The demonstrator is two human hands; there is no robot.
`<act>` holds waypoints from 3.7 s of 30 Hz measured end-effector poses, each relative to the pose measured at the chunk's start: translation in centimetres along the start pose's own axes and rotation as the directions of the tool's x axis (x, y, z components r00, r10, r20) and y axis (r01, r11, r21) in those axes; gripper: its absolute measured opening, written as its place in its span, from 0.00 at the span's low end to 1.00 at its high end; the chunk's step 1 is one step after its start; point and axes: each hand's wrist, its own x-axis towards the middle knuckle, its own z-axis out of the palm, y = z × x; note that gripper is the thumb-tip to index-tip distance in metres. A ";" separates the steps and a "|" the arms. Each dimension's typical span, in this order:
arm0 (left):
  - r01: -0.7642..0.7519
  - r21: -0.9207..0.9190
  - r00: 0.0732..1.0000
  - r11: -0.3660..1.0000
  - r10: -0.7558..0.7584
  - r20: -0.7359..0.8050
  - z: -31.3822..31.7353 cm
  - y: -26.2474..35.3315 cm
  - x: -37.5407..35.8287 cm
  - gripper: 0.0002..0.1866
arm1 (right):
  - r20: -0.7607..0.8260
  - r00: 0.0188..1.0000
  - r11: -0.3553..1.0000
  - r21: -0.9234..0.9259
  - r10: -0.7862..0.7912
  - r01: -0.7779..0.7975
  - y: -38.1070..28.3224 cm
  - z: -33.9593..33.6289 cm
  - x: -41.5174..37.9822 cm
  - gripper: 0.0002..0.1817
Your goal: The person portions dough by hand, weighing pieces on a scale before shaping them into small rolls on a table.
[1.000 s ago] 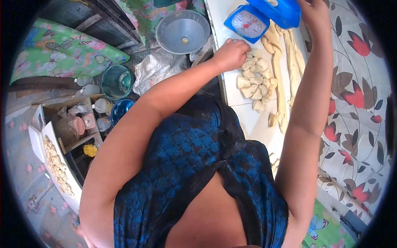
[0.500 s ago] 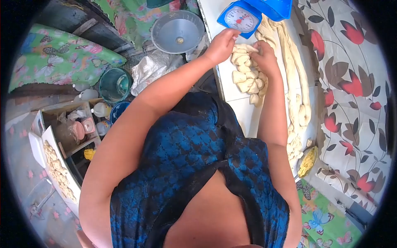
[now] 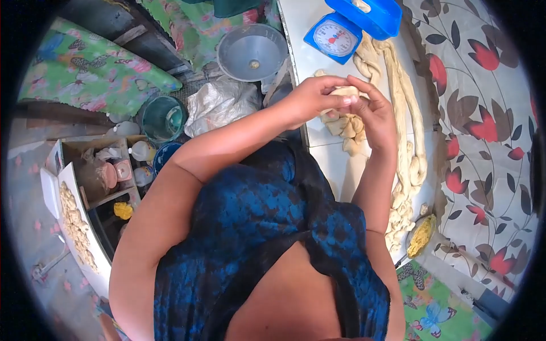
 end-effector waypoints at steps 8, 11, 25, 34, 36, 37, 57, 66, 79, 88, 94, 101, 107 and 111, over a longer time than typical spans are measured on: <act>0.178 -0.310 0.977 0.934 -0.205 -0.058 -2.0 -0.8 -6.0 0.14 | 0.152 0.956 0.712 -0.641 -0.249 0.288 -0.3 4.5 -2.8 0.16; 0.245 -0.303 0.954 0.921 -0.284 -0.094 -1.7 -1.1 -7.7 0.14 | 0.228 0.928 0.675 -0.637 -0.296 0.372 0.7 5.4 -3.6 0.13; 0.176 -0.245 0.958 0.953 -0.223 -0.180 -1.4 -1.0 -8.9 0.08 | 0.169 0.977 0.941 -0.290 -0.127 0.173 0.1 6.2 -4.4 0.12; 0.142 -0.251 0.962 0.957 -0.194 -0.195 -1.0 1.0 -8.5 0.07 | 0.080 0.978 0.919 -0.337 -0.191 0.207 -1.2 4.0 -2.7 0.06; 0.094 -0.237 0.968 0.967 -0.144 -0.204 -1.0 1.7 -8.3 0.07 | -0.153 0.924 0.924 -0.218 -0.351 0.315 -3.2 2.5 -0.3 0.04; 0.046 -0.227 0.971 0.973 -0.097 -0.218 -1.1 2.0 -8.2 0.07 | -0.267 0.797 0.816 -0.392 -0.542 0.424 -5.4 1.0 1.1 0.06; 0.037 -0.301 0.944 0.953 -0.132 -0.302 -3.3 0.4 -8.9 0.10 | 0.056 0.922 0.622 -0.723 -0.384 0.303 -11.2 -5.3 15.6 0.15; 0.056 -0.264 0.967 0.963 -0.118 -0.227 -3.2 0.3 -8.9 0.07 | 0.124 0.892 0.741 -0.515 -0.434 0.432 -11.9 0.0 6.1 0.12; 0.101 -0.228 0.963 0.968 -0.153 -0.221 -2.7 1.1 -8.8 0.12 | -0.057 0.924 0.735 -0.625 -0.379 0.263 -12.6 -4.2 11.2 0.12; 0.164 -0.233 0.962 0.959 -0.208 -0.178 -2.3 1.5 -9.1 0.17 | 0.194 0.973 0.494 -0.838 -0.124 0.230 -13.3 -3.3 15.6 0.20; 0.176 -0.219 0.965 0.960 -0.212 -0.154 -2.7 1.0 -9.2 0.16 | 0.290 0.956 0.359 -0.898 0.050 0.254 -12.5 -4.0 19.1 0.29; 0.204 -0.207 0.964 0.957 -0.232 -0.127 -2.9 1.2 -9.1 0.14 | 0.457 0.864 0.158 -0.888 0.210 0.432 -11.1 -3.9 20.6 0.35; 0.235 -0.213 0.959 0.948 -0.262 -0.106 -3.5 1.1 -8.9 0.14 | 0.527 0.846 0.086 -0.850 0.086 0.520 -11.0 -3.9 21.0 0.24; 0.235 -0.197 0.960 0.952 -0.260 -0.108 -3.6 1.1 -8.7 0.13 | 0.416 0.884 0.325 -0.823 -0.212 0.465 -12.0 -3.7 18.1 0.17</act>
